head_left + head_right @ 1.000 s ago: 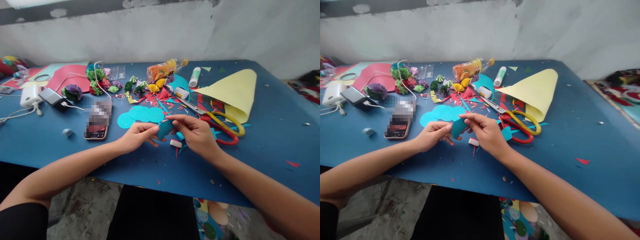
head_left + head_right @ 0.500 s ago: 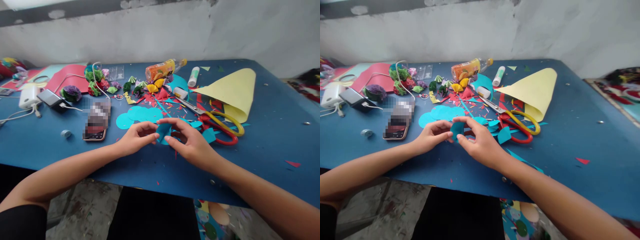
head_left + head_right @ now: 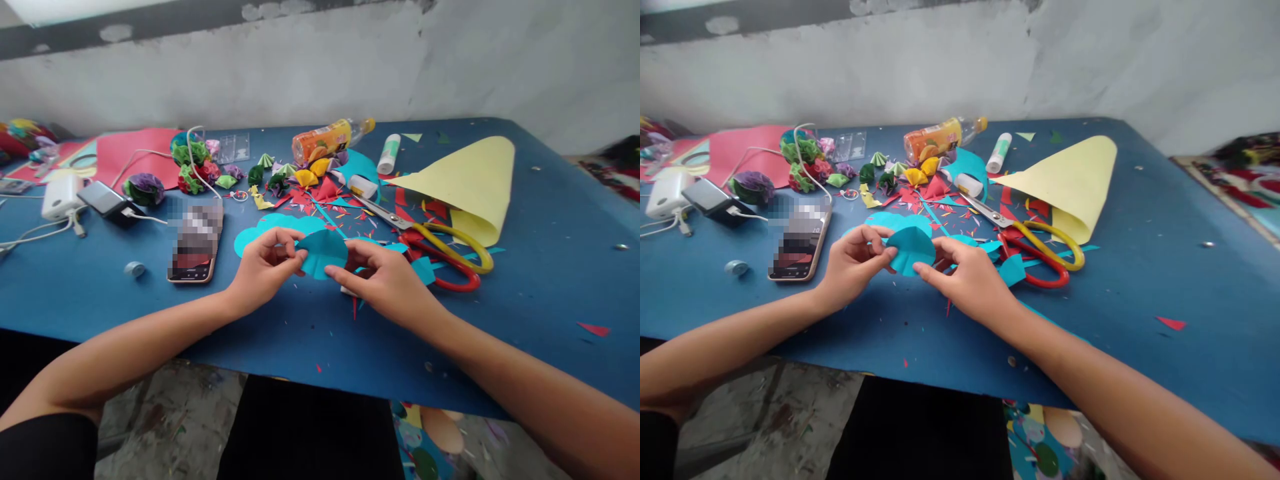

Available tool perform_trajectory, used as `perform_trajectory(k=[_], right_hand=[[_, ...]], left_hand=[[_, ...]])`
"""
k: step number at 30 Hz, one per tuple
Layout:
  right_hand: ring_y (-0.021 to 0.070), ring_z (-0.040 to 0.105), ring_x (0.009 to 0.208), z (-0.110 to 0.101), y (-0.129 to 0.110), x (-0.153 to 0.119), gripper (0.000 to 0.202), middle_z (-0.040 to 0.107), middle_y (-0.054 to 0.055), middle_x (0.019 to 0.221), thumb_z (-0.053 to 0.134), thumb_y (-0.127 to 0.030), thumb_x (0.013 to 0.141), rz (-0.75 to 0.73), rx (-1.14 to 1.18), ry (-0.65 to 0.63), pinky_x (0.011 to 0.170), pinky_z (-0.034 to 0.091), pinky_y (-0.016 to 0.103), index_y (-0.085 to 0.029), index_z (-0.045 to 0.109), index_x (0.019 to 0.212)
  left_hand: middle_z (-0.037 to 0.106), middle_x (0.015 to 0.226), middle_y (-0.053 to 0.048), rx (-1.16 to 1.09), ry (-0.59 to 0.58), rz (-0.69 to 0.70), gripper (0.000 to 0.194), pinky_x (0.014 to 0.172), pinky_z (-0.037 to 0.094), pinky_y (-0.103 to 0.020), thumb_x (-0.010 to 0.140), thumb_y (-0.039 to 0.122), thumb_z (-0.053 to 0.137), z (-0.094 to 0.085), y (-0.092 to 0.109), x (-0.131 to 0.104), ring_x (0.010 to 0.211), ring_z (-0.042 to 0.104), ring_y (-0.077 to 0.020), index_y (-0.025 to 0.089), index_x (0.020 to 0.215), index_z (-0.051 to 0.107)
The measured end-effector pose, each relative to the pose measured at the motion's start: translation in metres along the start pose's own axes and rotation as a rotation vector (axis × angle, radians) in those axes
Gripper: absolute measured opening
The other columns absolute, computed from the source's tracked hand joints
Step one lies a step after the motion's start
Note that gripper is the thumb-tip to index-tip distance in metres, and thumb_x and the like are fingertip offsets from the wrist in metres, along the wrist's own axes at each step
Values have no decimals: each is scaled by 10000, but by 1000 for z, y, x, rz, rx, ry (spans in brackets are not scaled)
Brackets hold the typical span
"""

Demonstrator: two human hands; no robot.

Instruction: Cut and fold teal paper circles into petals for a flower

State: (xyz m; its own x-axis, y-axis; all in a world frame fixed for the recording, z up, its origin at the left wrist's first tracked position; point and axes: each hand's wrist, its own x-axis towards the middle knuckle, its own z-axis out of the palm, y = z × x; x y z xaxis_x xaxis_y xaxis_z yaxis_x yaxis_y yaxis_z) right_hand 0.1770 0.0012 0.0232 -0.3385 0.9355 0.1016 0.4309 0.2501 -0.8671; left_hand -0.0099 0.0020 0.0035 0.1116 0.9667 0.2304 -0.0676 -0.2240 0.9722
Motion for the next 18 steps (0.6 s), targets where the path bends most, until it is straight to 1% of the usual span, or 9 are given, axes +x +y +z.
perform_trajectory(k=[2,3,5,7,11,15,18], right_hand=[[146,591,578,0,0,0,199,625,14,663,595,-368,809,-36,-52,27,522,503,264,-173,616,775],[139,583,557,0,0,-1,194,616,7,640,578,-355,823,-64,-82,46,513,495,256,-176,612,756],[135,588,547,0,0,-2,151,626,0,641,571,-319,832,-123,-149,79,520,493,251,-183,622,788],[142,610,566,0,1,-2,115,649,0,666,582,-290,827,-189,-217,117,547,502,255,-191,638,844],[151,632,565,1,4,-3,129,693,13,714,587,-257,826,-310,-322,182,563,509,267,-192,664,907],[166,661,614,1,6,-2,134,725,31,807,590,-226,822,-401,-377,204,604,530,275,-194,681,915],[179,678,673,0,8,-2,144,731,33,844,581,-207,823,-430,-410,192,646,543,286,-206,685,923]], left_hand=[[596,932,-33,99,-49,51,59,546,549,-170,753,182,612,-1,-1,0,579,543,-38,136,751,574],[602,955,-45,158,-80,81,74,551,543,-169,767,177,593,-2,-2,0,570,525,-33,137,824,616],[610,1009,-66,272,-129,148,196,563,532,-166,784,167,570,-3,-3,-1,568,501,-29,146,961,652],[614,1053,-78,350,-150,203,254,574,525,-159,788,158,565,-4,-3,-2,590,506,-33,155,1025,656],[625,1083,-86,415,-148,274,281,579,525,-154,788,144,560,-4,-4,-4,598,519,-35,161,1050,661],[634,1074,-101,444,-140,308,274,585,534,-154,780,140,563,-3,-4,-5,625,562,-47,144,1033,670],[642,1056,-108,451,-148,323,272,579,540,-155,776,134,560,-3,-4,-6,645,589,-58,131,1025,669]])
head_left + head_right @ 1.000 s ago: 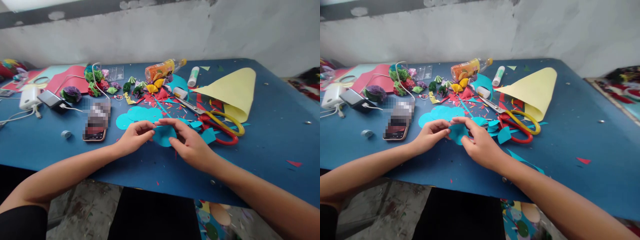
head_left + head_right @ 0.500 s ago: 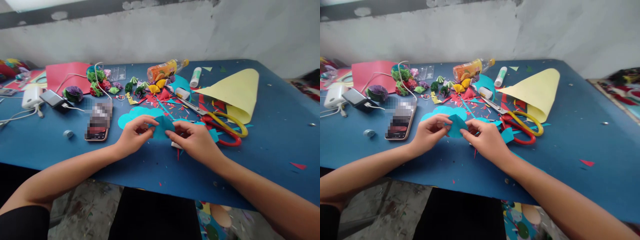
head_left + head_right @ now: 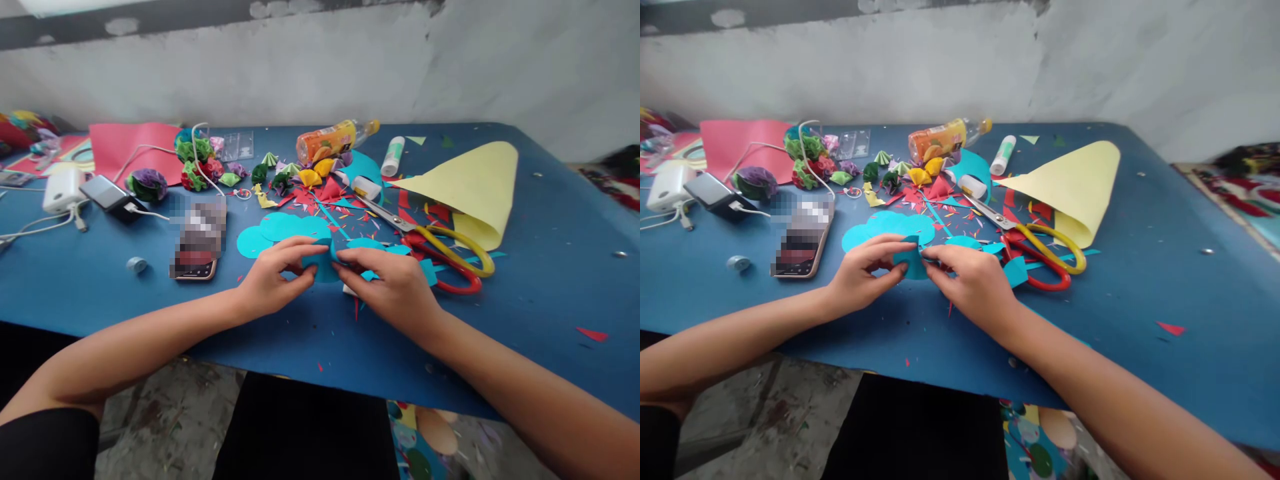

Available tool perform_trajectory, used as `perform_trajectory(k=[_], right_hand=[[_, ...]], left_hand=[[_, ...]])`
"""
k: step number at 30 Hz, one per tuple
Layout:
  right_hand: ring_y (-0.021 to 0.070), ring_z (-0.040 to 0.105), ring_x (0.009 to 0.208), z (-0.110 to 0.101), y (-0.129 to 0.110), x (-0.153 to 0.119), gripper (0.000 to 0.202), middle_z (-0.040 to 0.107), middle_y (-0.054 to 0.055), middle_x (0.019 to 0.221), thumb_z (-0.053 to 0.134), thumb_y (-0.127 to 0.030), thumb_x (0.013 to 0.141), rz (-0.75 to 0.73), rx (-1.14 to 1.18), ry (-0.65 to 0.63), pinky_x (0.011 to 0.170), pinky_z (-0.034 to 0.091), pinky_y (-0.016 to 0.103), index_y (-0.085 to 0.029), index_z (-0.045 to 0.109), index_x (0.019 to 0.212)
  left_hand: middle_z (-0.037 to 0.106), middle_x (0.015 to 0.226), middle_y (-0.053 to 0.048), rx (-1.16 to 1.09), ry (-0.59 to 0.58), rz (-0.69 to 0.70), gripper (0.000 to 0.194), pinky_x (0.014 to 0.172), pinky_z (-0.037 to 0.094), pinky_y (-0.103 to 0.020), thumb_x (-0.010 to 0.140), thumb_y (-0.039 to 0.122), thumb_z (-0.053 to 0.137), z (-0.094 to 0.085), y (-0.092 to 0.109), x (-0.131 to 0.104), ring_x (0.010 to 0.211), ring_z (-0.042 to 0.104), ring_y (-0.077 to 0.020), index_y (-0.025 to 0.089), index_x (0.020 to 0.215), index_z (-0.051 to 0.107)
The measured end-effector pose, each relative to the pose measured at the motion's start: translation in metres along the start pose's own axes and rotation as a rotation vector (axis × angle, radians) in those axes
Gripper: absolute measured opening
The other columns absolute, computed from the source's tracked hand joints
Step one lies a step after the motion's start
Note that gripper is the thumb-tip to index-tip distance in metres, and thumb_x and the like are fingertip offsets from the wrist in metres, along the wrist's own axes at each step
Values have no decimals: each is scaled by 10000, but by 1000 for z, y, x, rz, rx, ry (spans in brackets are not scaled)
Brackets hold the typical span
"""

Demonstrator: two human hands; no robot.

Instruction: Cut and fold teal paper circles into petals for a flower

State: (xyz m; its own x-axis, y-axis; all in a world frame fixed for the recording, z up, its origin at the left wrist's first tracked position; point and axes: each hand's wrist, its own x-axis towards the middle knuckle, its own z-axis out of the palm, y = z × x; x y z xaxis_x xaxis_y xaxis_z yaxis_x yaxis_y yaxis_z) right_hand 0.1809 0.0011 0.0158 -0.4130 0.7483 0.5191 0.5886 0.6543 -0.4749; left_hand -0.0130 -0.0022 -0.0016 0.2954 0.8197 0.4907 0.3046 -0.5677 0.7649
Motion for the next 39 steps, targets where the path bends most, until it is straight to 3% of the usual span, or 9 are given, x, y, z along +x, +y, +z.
perform_trajectory(k=[9,14,20,23,27,32,39], right_hand=[[194,686,754,0,3,0,146,725,54,885,547,-195,847,-81,-11,-53,707,552,305,-202,671,924],[198,665,832,0,2,1,117,693,65,901,537,-188,851,-117,-36,-54,739,541,317,-211,648,877],[218,621,939,-2,-2,2,87,634,107,1006,543,-144,840,-200,-72,-46,801,513,353,-201,598,805],[193,636,867,1,-5,0,89,656,70,908,546,-148,847,-181,-35,-47,774,511,322,-208,546,781],[162,631,681,4,-7,-1,57,641,16,732,578,-227,850,-106,-69,-26,601,481,261,-217,524,834],[161,641,666,3,-6,-2,65,657,14,741,566,-217,853,-94,-94,-76,578,472,250,-220,518,897],[156,661,675,-2,-8,2,195,674,12,787,574,-171,828,-11,-21,-79,621,503,253,-204,494,1002]], left_hand=[[648,1037,-101,9,-12,24,255,597,559,-172,787,131,540,1,-1,-1,744,630,-98,139,1012,660],[635,1035,-88,-27,-76,16,231,605,552,-172,845,145,477,0,-2,-1,779,627,-105,153,1002,647],[601,833,-28,-138,-160,-115,130,569,517,-176,916,192,386,-2,-4,-1,603,579,-63,153,912,510],[573,787,-10,-145,-219,-167,52,552,481,-181,919,205,393,0,-4,-3,605,575,-74,173,906,432],[581,700,8,-70,-296,-107,55,548,415,-204,910,174,390,1,-2,-4,568,536,-79,172,957,419],[689,912,-66,-8,-363,-119,184,585,434,-228,881,240,472,-1,3,-2,590,550,-85,180,1046,419],[715,799,-41,58,-299,-99,158,558,420,-206,910,248,419,-4,1,0,571,583,-90,164,1032,474]])
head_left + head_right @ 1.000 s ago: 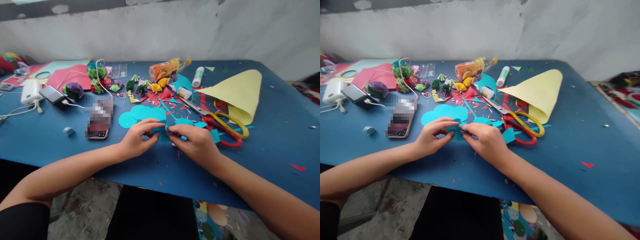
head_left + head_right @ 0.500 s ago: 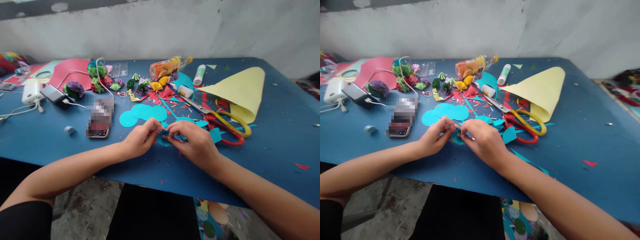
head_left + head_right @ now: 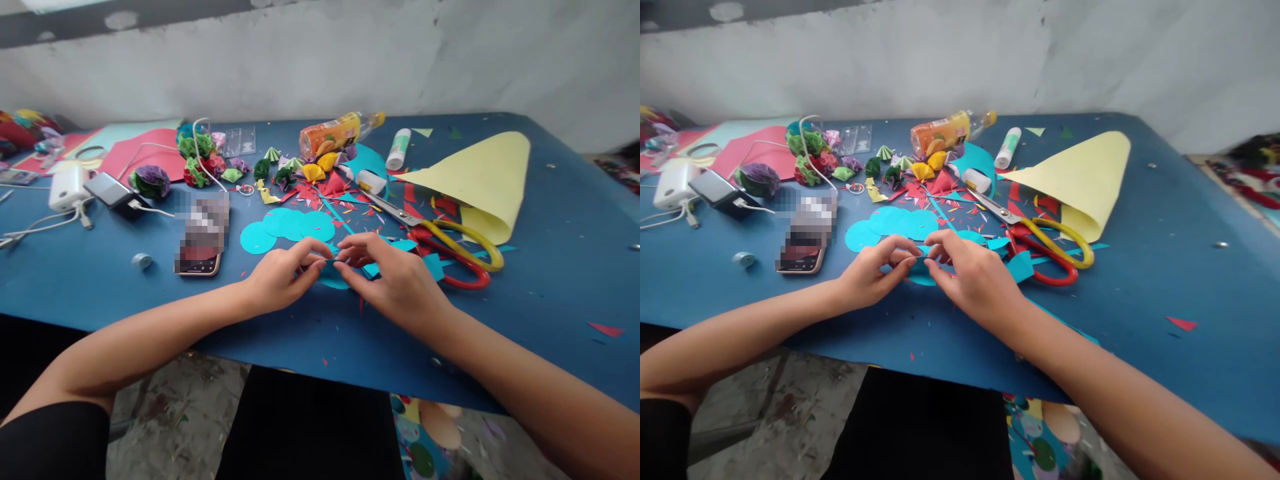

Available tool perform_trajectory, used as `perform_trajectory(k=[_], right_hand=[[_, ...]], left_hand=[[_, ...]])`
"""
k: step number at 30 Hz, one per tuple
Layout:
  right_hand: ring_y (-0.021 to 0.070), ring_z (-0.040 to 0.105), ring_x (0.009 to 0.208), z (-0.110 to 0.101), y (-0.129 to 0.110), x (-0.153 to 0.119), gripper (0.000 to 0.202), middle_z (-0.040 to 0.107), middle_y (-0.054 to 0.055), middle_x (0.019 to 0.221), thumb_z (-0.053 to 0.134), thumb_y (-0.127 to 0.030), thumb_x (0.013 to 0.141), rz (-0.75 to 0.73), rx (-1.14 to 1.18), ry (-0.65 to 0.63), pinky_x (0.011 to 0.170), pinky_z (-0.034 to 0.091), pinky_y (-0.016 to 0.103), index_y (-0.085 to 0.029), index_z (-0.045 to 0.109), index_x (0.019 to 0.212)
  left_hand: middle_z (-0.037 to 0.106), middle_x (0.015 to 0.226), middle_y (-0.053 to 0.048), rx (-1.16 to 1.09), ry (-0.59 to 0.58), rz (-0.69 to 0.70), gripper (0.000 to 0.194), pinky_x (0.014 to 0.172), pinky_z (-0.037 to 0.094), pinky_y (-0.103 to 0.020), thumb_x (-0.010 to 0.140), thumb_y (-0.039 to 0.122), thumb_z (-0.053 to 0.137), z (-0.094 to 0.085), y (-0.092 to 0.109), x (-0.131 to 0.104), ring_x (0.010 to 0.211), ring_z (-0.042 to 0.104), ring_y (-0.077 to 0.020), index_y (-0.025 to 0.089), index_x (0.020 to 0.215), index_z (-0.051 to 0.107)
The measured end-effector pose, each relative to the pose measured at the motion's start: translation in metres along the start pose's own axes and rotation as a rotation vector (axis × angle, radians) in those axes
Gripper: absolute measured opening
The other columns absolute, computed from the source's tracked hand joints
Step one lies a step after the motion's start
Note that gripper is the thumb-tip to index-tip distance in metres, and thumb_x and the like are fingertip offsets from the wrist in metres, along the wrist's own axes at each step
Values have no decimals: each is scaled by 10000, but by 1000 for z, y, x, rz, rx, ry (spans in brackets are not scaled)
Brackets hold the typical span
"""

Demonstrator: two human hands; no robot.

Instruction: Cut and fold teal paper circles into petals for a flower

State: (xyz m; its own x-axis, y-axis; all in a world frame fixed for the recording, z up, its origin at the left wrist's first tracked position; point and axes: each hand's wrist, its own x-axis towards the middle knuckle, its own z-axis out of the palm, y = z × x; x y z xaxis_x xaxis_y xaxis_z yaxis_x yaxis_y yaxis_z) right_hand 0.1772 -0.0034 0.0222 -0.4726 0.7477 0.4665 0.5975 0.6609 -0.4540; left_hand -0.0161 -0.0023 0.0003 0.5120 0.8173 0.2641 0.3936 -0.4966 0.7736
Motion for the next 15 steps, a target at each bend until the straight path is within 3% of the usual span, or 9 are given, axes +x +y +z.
perform_trajectory(k=[5,10,12,15], right_hand=[[181,671,710,1,-2,-1,141,681,21,787,548,-174,851,-70,-20,2,621,505,269,-212,527,985],[196,665,730,7,-4,-4,93,686,43,828,518,-178,872,-194,-27,32,666,515,299,-224,560,942],[188,659,718,7,-7,-3,71,683,37,831,521,-210,875,-122,38,51,676,525,300,-227,567,927],[161,638,655,3,-10,2,90,662,21,794,529,-301,874,114,209,69,590,535,269,-226,578,885]], left_hand=[[732,880,-25,70,-5,-31,248,602,457,-217,836,202,519,2,1,2,646,641,-119,194,1081,483],[730,947,-26,128,-80,-82,319,687,487,-265,796,185,582,0,4,6,857,689,-209,211,1110,526],[728,955,-29,53,-57,-93,312,729,491,-275,828,187,554,-1,4,6,890,685,-209,216,1137,527],[723,933,-47,-160,23,-98,224,737,488,-247,859,214,536,-1,5,6,867,678,-172,179,1079,550]])
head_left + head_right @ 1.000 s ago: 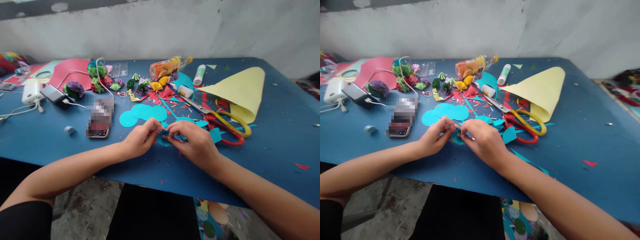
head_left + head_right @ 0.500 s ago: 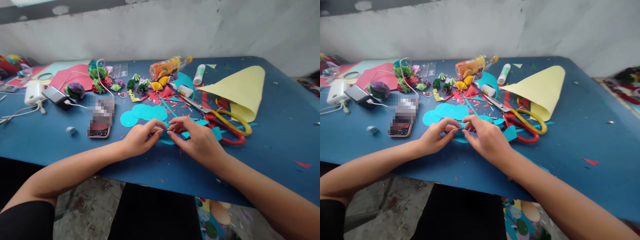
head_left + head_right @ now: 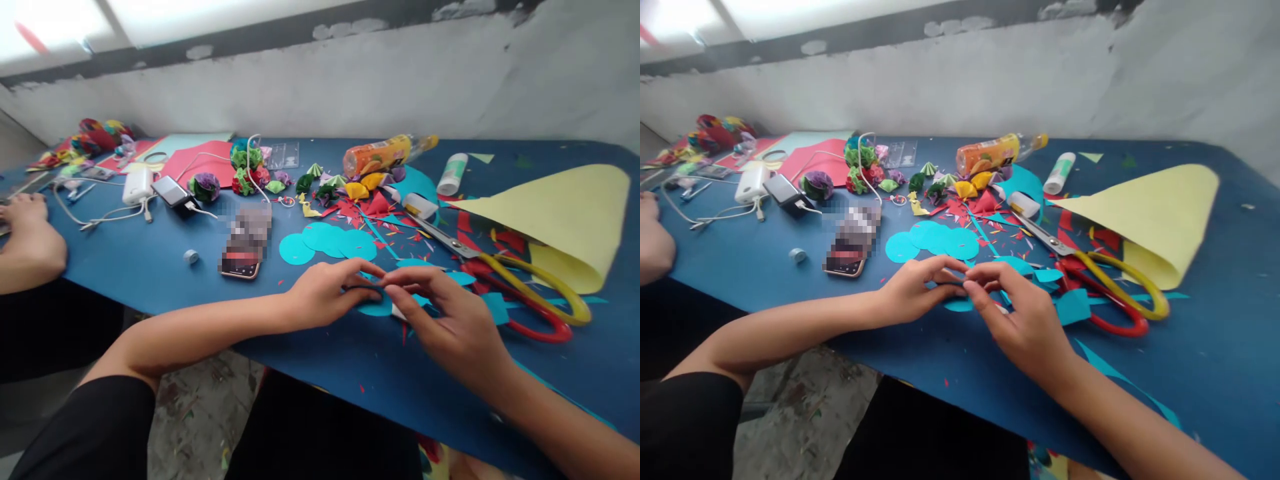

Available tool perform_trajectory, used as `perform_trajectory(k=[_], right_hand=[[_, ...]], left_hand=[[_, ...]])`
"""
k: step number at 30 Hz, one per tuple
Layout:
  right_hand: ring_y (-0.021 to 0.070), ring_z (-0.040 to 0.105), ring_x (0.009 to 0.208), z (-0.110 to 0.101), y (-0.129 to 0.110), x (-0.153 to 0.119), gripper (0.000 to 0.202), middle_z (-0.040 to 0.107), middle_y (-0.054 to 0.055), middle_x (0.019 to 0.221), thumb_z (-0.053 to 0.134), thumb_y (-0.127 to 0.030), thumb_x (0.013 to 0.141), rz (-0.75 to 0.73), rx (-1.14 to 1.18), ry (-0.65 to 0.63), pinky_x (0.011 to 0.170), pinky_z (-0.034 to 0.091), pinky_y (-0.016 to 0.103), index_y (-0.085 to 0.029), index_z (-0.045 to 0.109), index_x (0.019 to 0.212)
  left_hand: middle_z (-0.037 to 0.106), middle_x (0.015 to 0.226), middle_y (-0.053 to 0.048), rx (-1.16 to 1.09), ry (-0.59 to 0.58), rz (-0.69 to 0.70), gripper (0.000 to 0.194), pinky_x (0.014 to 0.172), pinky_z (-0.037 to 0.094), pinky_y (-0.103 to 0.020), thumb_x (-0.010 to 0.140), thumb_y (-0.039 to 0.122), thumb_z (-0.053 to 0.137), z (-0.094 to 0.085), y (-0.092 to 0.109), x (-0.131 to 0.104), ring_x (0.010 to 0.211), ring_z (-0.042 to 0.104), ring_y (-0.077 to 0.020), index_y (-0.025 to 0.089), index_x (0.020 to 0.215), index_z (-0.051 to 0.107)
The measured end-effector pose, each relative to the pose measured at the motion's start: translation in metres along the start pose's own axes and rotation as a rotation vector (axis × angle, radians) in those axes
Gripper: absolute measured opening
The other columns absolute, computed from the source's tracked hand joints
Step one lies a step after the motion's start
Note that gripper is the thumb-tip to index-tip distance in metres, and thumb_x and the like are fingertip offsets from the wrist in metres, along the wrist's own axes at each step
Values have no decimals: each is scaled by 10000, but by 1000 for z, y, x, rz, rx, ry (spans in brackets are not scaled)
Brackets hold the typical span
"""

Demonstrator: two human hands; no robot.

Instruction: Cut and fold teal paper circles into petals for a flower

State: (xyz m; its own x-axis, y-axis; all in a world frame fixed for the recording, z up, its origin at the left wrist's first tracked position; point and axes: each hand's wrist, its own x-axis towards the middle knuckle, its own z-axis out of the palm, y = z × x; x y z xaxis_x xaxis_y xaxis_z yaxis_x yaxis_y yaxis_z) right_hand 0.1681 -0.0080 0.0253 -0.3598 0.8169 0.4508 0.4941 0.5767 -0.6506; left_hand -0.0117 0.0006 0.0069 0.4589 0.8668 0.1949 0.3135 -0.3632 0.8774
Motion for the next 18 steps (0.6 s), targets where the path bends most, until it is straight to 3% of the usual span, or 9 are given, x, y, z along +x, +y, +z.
perform_trajectory(k=[4,7,9,13,18], right_hand=[[148,625,618,-1,1,7,229,635,12,725,572,-450,832,237,190,-12,485,520,226,-222,592,819],[163,646,651,2,5,10,332,660,23,746,640,-543,747,320,296,-53,517,538,238,-220,608,818],[185,665,703,4,6,12,394,685,38,802,678,-580,688,374,348,-77,545,552,256,-220,626,839],[202,678,733,6,5,12,436,711,44,820,729,-592,611,433,394,-77,579,561,272,-221,668,832],[171,662,641,3,3,11,389,718,25,749,741,-546,627,448,437,-84,548,538,254,-223,708,842]], left_hand=[[691,920,-62,-200,109,-5,109,699,471,-225,857,200,536,-1,3,1,810,639,-133,137,929,588],[646,996,-67,-272,173,39,88,727,466,-218,837,201,567,-2,4,3,921,597,-139,137,869,619],[625,948,-55,-324,211,49,86,706,462,-211,816,210,599,-3,3,4,893,579,-129,139,842,641],[616,818,-23,-481,224,24,97,651,438,-209,794,224,631,-2,0,5,782,559,-105,148,846,661],[628,752,-10,-654,248,-12,134,601,446,-206,756,243,672,2,-1,5,678,563,-88,132,824,639]])
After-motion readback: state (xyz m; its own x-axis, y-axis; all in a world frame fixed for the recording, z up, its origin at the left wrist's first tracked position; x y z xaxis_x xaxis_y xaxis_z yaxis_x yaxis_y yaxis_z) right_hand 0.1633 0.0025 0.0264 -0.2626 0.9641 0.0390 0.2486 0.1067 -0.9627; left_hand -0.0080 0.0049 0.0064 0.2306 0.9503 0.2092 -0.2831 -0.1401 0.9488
